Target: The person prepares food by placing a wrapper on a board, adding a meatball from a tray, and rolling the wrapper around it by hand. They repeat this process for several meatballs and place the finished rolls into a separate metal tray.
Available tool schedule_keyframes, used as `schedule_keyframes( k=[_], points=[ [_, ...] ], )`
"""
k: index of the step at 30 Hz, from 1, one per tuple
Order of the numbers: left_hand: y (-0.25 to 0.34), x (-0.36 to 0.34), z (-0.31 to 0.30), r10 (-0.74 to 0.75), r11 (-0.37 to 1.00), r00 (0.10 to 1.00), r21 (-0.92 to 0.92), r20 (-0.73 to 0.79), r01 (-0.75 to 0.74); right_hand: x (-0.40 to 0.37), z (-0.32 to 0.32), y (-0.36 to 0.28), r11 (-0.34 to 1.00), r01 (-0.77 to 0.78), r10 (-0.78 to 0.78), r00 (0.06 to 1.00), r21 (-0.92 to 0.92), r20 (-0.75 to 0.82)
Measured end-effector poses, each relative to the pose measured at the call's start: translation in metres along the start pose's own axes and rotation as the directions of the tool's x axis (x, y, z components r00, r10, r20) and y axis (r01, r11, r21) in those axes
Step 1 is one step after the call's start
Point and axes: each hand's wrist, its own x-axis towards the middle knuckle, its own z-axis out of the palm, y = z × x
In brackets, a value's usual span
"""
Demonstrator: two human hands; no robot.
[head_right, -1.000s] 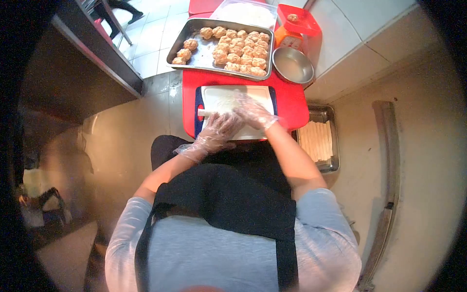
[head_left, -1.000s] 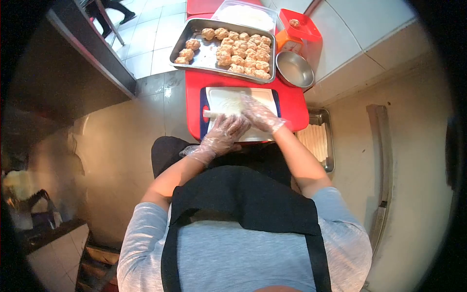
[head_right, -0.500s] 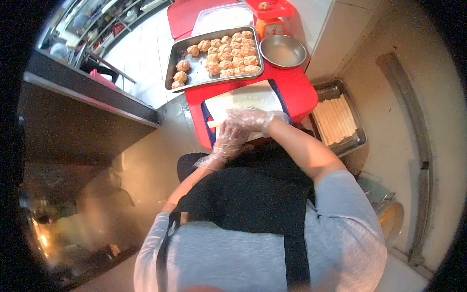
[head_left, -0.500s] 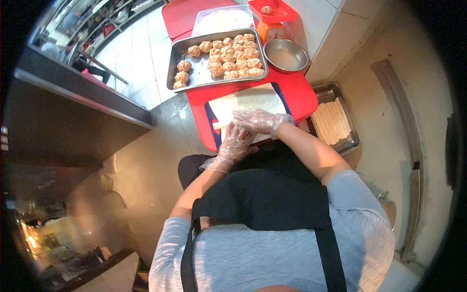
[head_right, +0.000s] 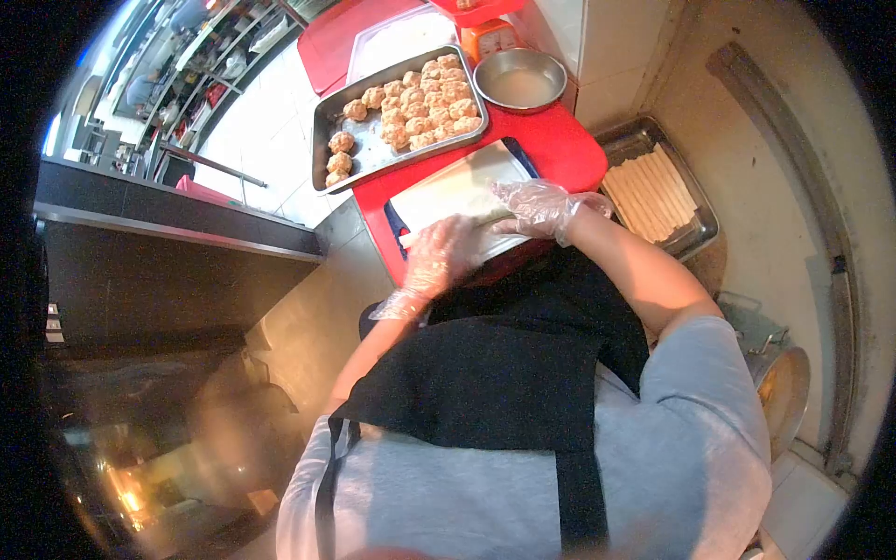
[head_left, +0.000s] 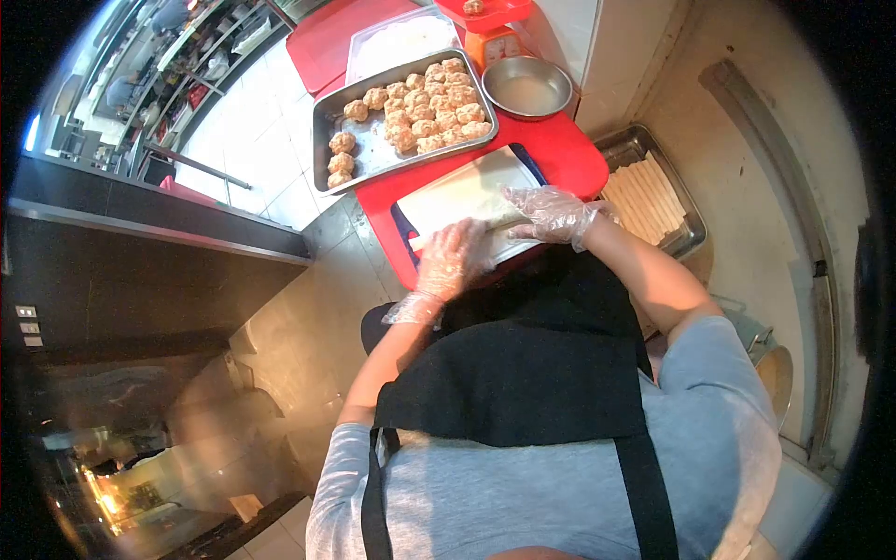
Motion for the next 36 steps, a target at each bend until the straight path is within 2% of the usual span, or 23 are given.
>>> schedule_keyframes(
  k=[1,2,4,5,8,11,14,16,19,21,22,24,25,27,31,34,36],
  points=[
    [0.0,0.004,-0.011,-0.002,0.999,0.996,0.039,-0.084,0.006,-0.009,-0.023,-0.023,0.99,-0.106,0.109,0.994,-0.091,0.027],
    [-0.007,0.004,-0.014,0.034,0.997,0.987,0.069,-0.156,-0.024,-0.005,-0.013,-0.02,0.996,-0.027,0.022,0.998,-0.089,-0.058],
    [-0.031,0.0,-0.008,-0.025,0.999,0.987,0.031,-0.159,0.03,0.008,0.011,-0.011,0.985,0.131,-0.153,0.962,-0.112,-0.224],
    [-0.038,-0.001,-0.01,-0.052,0.998,0.985,0.021,-0.164,0.056,0.009,0.018,-0.022,0.98,0.154,-0.188,0.927,-0.128,-0.323],
    [-0.051,-0.01,-0.02,-0.113,0.992,0.975,0.039,-0.191,0.123,0.024,0.036,-0.02,0.978,0.176,-0.207,0.899,-0.115,-0.386],
    [-0.05,-0.016,-0.036,-0.152,0.974,0.955,0.125,-0.254,0.189,0.028,0.032,-0.02,0.988,0.061,-0.102,0.946,-0.139,-0.308],
    [-0.037,-0.002,-0.038,-0.068,0.986,0.948,0.125,-0.311,0.112,0.032,0.024,-0.02,0.994,-0.023,-0.003,0.971,-0.107,-0.239],
    [-0.045,0.002,-0.027,-0.08,0.984,0.951,0.126,-0.299,0.122,0.035,0.023,-0.02,0.99,-0.05,0.018,0.971,-0.129,-0.237],
    [-0.053,0.009,-0.029,-0.073,0.975,0.957,0.183,-0.282,0.128,0.037,0.043,-0.02,0.978,0.086,-0.165,0.88,-0.192,-0.446],
    [-0.059,0.009,-0.034,-0.077,0.965,0.968,0.227,-0.238,0.132,0.038,0.043,-0.016,0.99,0.065,-0.102,0.94,-0.125,-0.326],
    [-0.057,0.011,-0.036,-0.075,0.972,0.959,0.193,-0.274,0.131,0.038,0.037,-0.017,0.994,0.05,-0.073,0.962,-0.092,-0.263],
    [-0.05,0.016,-0.038,-0.078,0.984,0.937,0.124,-0.341,0.127,0.047,0.025,-0.021,0.996,-0.062,0.052,0.987,-0.059,-0.155],
    [-0.047,0.02,-0.035,-0.057,0.983,0.948,0.147,-0.312,0.108,0.051,0.021,-0.022,0.992,-0.121,0.116,0.988,-0.046,-0.099],
    [-0.043,0.029,-0.031,-0.015,0.98,0.967,0.19,-0.255,0.066,0.057,0.03,-0.016,0.997,-0.076,0.068,0.973,-0.027,-0.219],
    [-0.058,0.037,-0.02,-0.072,0.969,0.968,0.215,-0.239,0.125,0.052,0.039,-0.005,0.996,0.073,-0.09,0.923,-0.058,-0.374],
    [-0.057,0.04,-0.028,-0.082,0.974,0.965,0.186,-0.249,0.131,0.052,0.016,-0.005,0.996,-0.007,-0.004,0.993,-0.091,-0.122],
    [-0.05,0.043,-0.03,-0.066,0.987,0.959,0.125,-0.277,0.104,0.059,0.001,-0.012,0.99,-0.082,0.068,0.991,-0.118,-0.117]
  ],
)
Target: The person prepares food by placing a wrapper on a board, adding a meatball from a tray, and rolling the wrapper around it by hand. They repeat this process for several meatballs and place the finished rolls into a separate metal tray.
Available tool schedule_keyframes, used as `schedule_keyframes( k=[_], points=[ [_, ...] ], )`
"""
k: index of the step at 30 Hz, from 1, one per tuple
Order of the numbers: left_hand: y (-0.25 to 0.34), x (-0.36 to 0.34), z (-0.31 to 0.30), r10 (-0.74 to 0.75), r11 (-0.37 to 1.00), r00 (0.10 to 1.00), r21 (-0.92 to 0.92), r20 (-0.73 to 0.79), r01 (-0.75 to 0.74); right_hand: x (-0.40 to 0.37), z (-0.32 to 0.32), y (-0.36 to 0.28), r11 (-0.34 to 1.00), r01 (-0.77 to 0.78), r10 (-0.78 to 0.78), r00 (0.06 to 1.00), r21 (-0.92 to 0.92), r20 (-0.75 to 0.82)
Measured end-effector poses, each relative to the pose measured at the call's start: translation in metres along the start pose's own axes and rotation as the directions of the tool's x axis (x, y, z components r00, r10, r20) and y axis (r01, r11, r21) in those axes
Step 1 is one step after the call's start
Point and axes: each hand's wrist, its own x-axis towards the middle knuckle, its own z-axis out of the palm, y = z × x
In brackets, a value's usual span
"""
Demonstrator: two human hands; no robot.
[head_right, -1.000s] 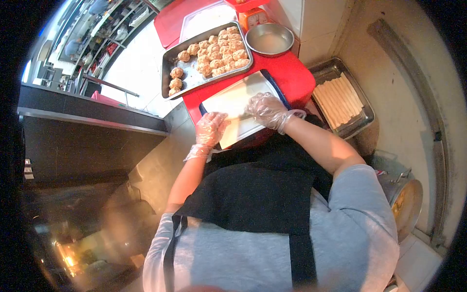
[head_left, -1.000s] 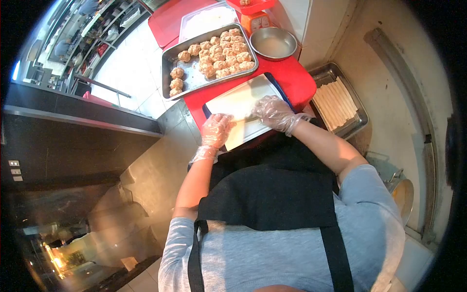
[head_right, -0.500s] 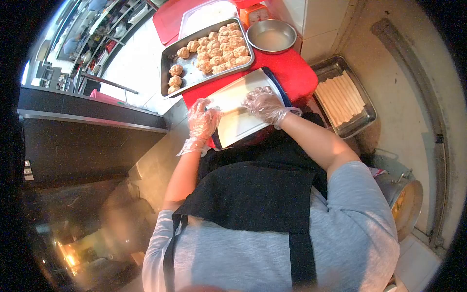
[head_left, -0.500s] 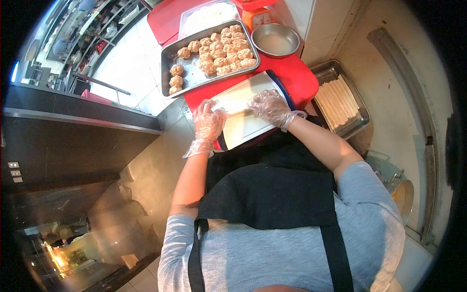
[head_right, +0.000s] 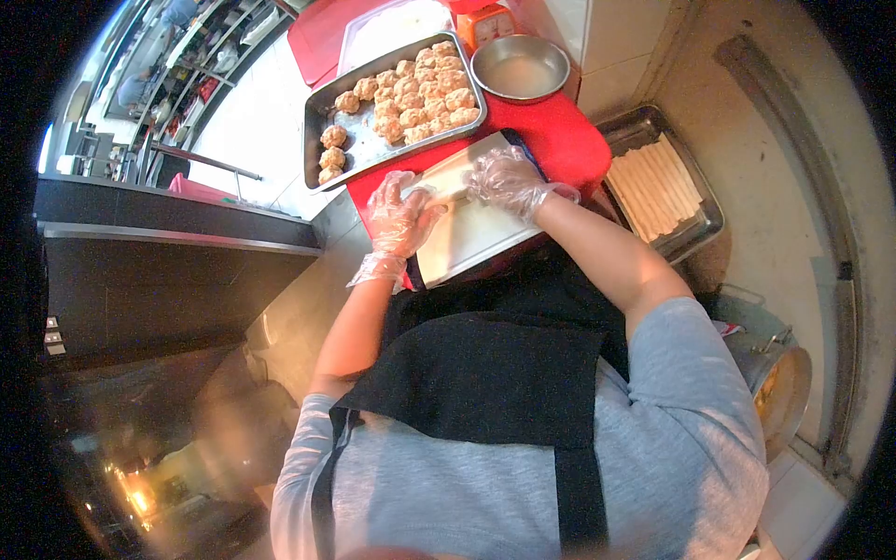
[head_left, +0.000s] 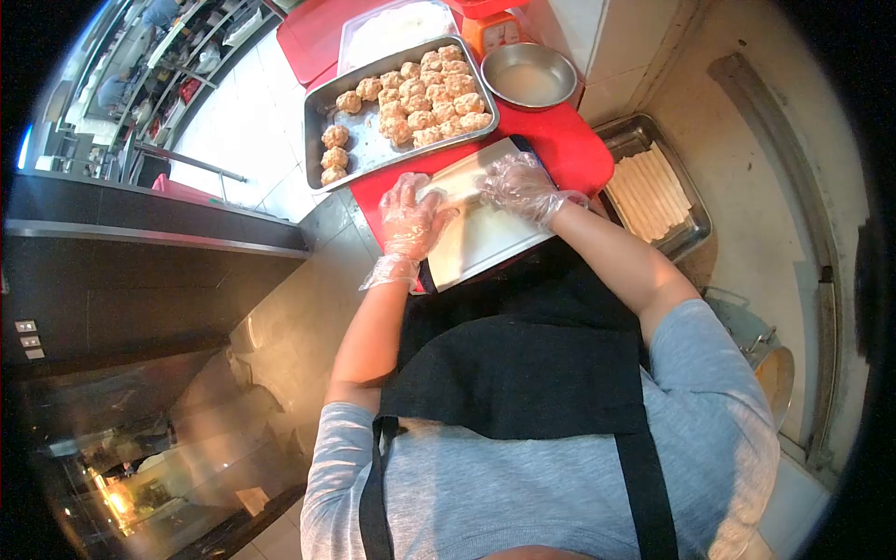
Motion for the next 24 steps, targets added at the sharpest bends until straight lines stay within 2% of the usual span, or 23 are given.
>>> schedule_keyframes(
  k=[1,4,7,10,11,13,14,16,17,18,20,21,22,24],
  points=[
    [-0.001,-0.001,0.005,0.003,1.0,1.0,0.011,-0.011,-0.002,0.003,-0.003,-0.001,0.999,-0.036,0.036,0.999,-0.018,0.006],
    [-0.007,0.005,0.014,-0.018,0.999,1.0,0.046,-0.004,0.018,0.008,0.022,0.009,0.996,0.091,-0.078,0.924,0.017,-0.374],
    [-0.01,0.019,0.013,-0.108,0.992,0.993,0.071,0.049,0.104,0.008,0.024,0.018,0.983,0.139,-0.167,0.946,-0.118,-0.278],
    [-0.002,0.029,0.016,-0.097,0.995,0.989,-0.006,-0.11,0.097,0.019,0.02,0.019,0.997,0.059,-0.069,0.953,-0.043,-0.295],
    [-0.001,0.032,0.018,-0.032,0.999,0.993,-0.003,-0.116,0.032,0.024,0.017,0.019,0.996,0.023,-0.043,0.968,-0.085,-0.246],
    [-0.003,0.036,0.026,-0.03,1.0,0.994,0.002,-0.106,0.03,0.033,0.008,0.02,0.984,-0.039,0.014,0.989,-0.173,-0.148],
    [-0.003,0.037,0.029,-0.028,1.0,0.994,0.006,-0.101,0.029,0.034,0.001,0.022,0.987,-0.072,0.054,0.991,-0.142,-0.125],
    [-0.005,0.04,0.031,-0.12,0.99,0.992,0.065,-0.045,0.123,0.034,-0.009,0.027,0.987,-0.139,0.132,0.988,-0.084,-0.077],
    [-0.006,0.043,0.031,-0.164,0.983,0.986,0.08,-0.005,0.164,0.028,-0.001,0.035,0.994,-0.091,0.071,0.965,-0.067,-0.253],
    [-0.007,0.045,0.031,-0.211,0.974,0.977,0.097,0.035,0.207,0.024,0.002,0.047,0.996,-0.072,0.059,0.976,-0.056,-0.209],
    [-0.002,0.046,0.033,-0.149,0.989,0.986,0.032,0.069,0.147,0.021,-0.007,0.055,0.999,-0.024,0.019,0.993,-0.041,-0.12],
    [0.002,0.047,0.034,-0.122,0.992,0.99,0.0,0.076,0.123,0.021,-0.011,0.054,0.995,-0.013,0.002,0.994,-0.096,-0.111],
    [0.014,0.05,0.032,-0.118,0.992,0.975,-0.013,0.187,0.123,0.021,-0.018,0.048,0.999,0.02,-0.024,0.996,-0.051,-0.087],
    [0.029,0.05,0.034,0.048,0.988,0.999,-0.147,-0.007,-0.049,0.017,-0.034,0.031,0.996,0.085,-0.084,0.996,0.034,-0.035]
  ],
)
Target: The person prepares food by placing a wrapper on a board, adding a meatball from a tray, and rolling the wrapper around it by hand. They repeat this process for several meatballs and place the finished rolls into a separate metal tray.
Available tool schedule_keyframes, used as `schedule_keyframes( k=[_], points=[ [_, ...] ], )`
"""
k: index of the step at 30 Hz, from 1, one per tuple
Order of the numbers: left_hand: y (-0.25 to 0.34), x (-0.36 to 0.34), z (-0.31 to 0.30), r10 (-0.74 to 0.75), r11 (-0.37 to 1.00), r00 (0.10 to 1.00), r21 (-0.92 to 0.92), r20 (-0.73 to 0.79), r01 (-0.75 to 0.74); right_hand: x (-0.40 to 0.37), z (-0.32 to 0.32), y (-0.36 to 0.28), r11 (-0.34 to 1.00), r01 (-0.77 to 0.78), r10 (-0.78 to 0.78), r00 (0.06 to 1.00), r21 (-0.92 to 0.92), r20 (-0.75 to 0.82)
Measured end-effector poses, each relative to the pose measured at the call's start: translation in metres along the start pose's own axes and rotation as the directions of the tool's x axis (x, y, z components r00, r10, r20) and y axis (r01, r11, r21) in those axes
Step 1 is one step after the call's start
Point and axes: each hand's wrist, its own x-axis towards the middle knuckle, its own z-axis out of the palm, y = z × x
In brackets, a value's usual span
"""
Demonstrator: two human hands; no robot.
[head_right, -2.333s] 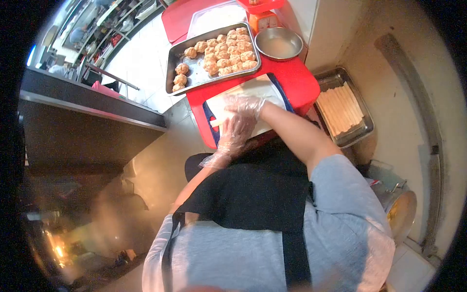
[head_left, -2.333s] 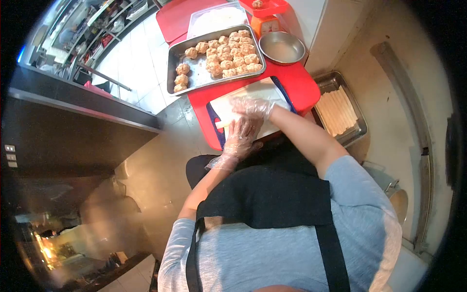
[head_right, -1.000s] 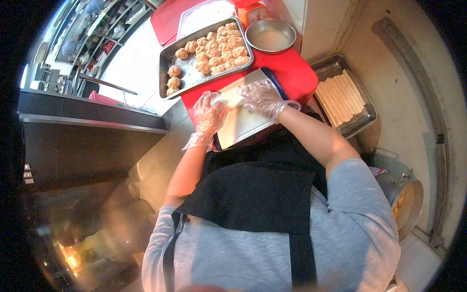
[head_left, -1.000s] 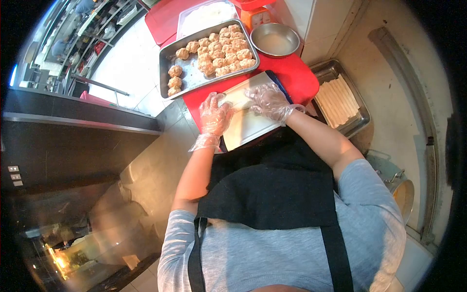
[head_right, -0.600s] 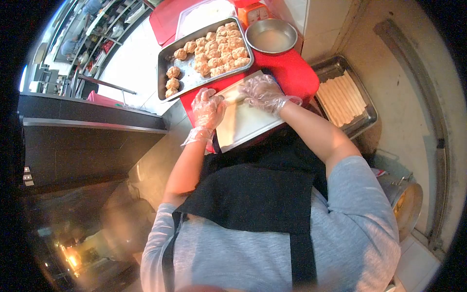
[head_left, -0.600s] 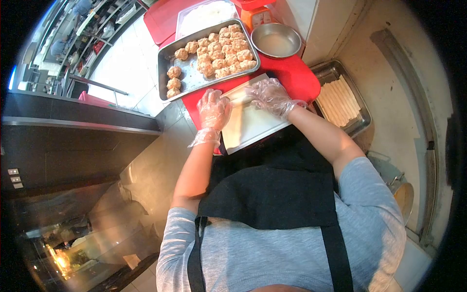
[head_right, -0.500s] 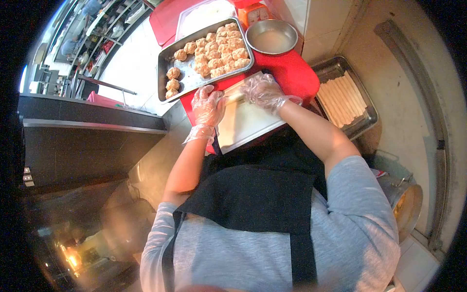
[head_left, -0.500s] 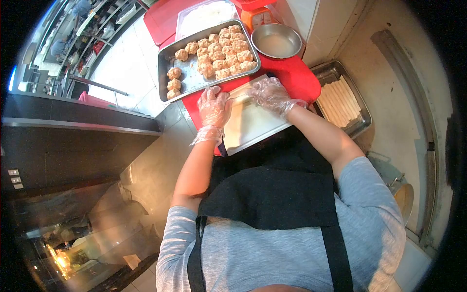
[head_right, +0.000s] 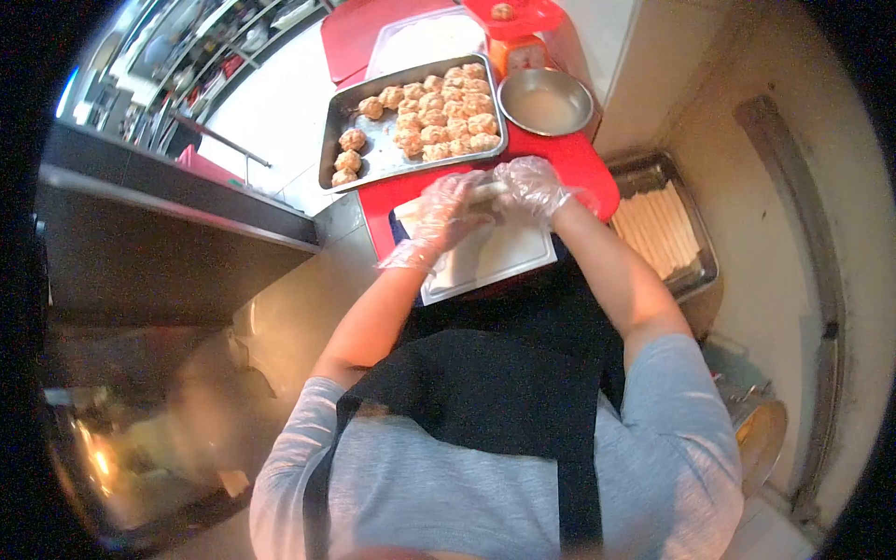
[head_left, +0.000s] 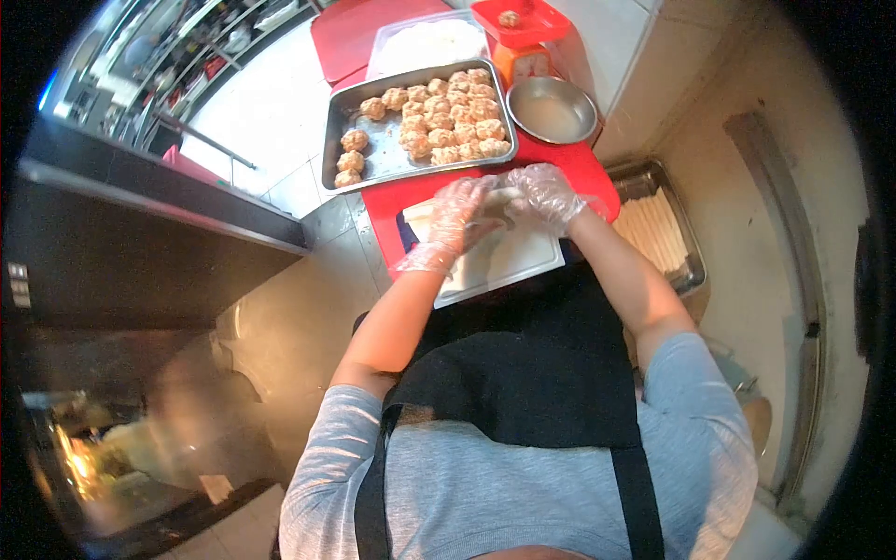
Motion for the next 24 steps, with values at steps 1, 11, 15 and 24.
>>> schedule_keyframes(
  k=[1,11,15,24],
  points=[
    [0.01,0.002,-0.001,-0.031,0.999,0.999,-0.032,-0.032,0.03,-0.001,-0.003,-0.007,0.995,0.087,-0.092,0.983,-0.041,-0.16],
    [0.057,0.027,-0.115,-0.265,-0.413,0.929,-0.901,0.258,0.132,-0.031,-0.057,-0.063,0.477,-0.115,-0.164,0.963,0.872,0.216],
    [0.063,0.016,-0.135,0.103,-0.483,0.983,-0.856,0.153,0.184,-0.037,0.002,-0.064,0.306,-0.239,-0.425,0.832,0.922,0.357],
    [0.076,0.001,-0.123,-0.488,0.086,0.871,-0.991,0.049,0.104,-0.05,-0.018,-0.113,0.783,0.212,-0.058,0.961,0.585,-0.271]
  ],
)
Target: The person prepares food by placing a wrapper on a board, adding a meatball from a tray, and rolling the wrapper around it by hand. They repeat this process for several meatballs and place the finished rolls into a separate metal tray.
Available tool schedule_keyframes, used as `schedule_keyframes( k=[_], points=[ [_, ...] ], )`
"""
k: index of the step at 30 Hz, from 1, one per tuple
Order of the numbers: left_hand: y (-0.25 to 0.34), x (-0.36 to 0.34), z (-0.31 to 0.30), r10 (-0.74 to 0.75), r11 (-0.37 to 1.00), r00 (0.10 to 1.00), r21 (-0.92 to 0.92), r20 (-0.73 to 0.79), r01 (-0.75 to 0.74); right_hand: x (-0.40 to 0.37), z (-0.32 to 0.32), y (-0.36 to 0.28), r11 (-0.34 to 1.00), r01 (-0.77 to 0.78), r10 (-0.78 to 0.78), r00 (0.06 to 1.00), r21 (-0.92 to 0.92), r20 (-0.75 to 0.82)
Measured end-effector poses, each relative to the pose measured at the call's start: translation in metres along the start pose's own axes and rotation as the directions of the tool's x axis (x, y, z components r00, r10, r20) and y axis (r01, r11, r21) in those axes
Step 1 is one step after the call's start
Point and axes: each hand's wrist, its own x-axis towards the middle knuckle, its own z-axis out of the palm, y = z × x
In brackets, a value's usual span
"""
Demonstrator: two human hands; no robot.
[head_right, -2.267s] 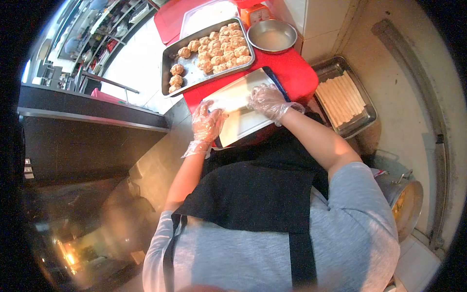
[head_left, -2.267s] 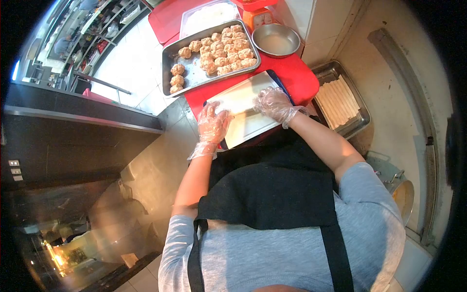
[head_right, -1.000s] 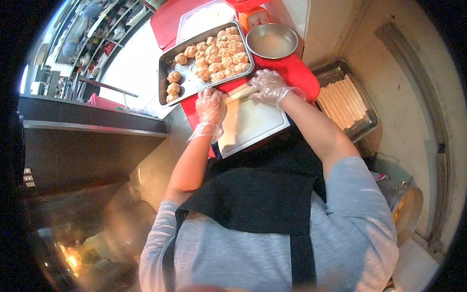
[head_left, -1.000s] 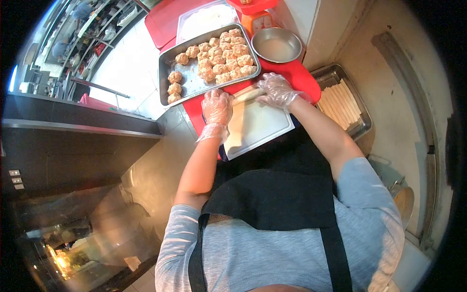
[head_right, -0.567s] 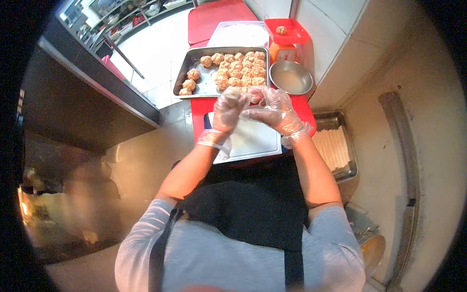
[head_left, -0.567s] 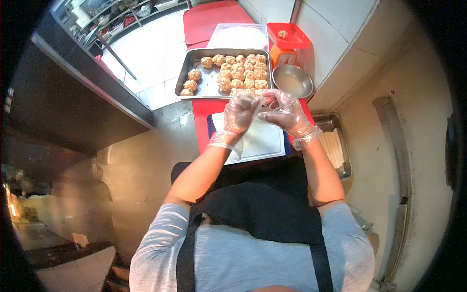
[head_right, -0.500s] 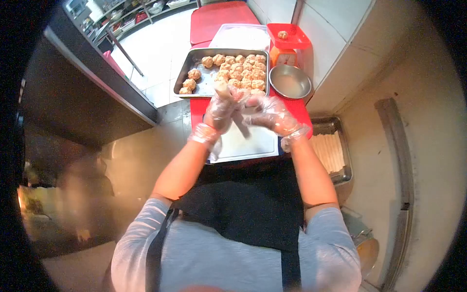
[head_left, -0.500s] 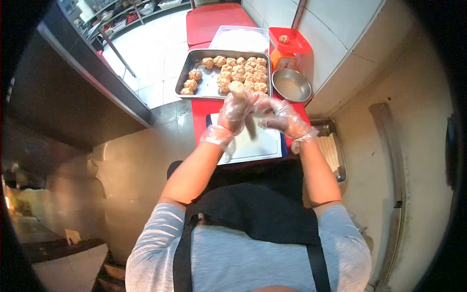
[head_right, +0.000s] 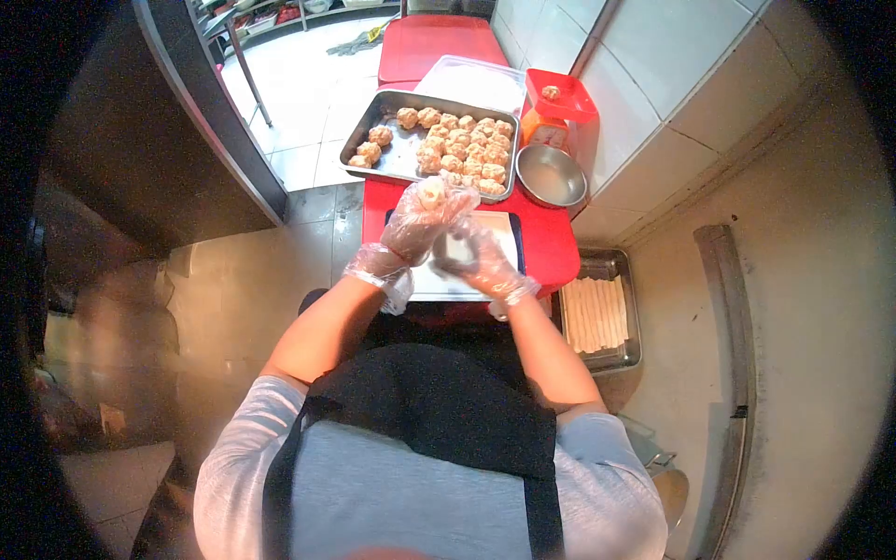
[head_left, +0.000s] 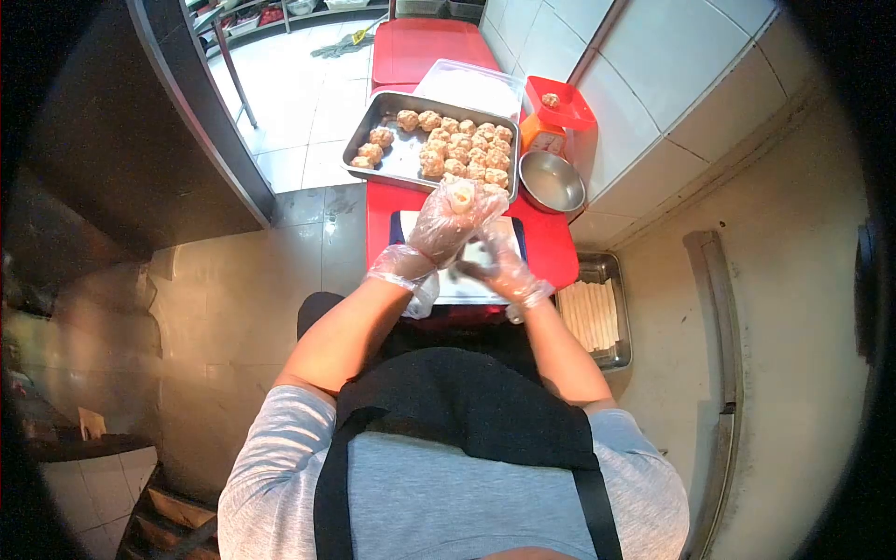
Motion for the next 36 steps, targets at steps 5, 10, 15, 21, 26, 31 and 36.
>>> schedule_keyframes(
  k=[5,10,15,21,26,31,36],
  points=[
    [-0.023,-0.005,-0.027,-0.055,0.956,0.998,0.29,0.025,0.045,0.014,-0.047,-0.065,0.933,0.257,-0.305,0.937,-0.253,-0.172],
    [-0.022,-0.017,-0.02,0.082,0.996,0.994,0.023,0.07,-0.084,0.019,-0.028,-0.095,0.678,0.377,-0.516,0.856,-0.631,-0.044],
    [-0.05,-0.009,-0.041,0.179,0.976,0.942,0.066,0.283,-0.206,0.016,-0.02,-0.091,0.623,0.37,-0.506,0.863,-0.689,0.005],
    [-0.012,-0.022,-0.024,0.181,0.691,0.951,0.656,0.25,-0.303,0.024,-0.028,-0.115,0.873,0.216,-0.273,0.959,-0.437,-0.071],
    [-0.01,-0.021,-0.019,0.231,0.596,0.947,0.736,0.226,-0.321,0.032,-0.026,-0.109,0.783,0.333,-0.344,0.936,-0.525,0.079],
    [-0.009,-0.019,-0.022,0.101,0.558,0.967,0.791,0.235,-0.25,0.034,-0.027,-0.101,0.776,0.329,-0.331,0.939,-0.539,0.096],
    [-0.018,-0.02,-0.024,0.248,0.681,0.933,0.638,0.259,-0.358,0.033,-0.033,-0.107,0.783,0.384,-0.366,0.92,-0.489,0.136]
  ],
)
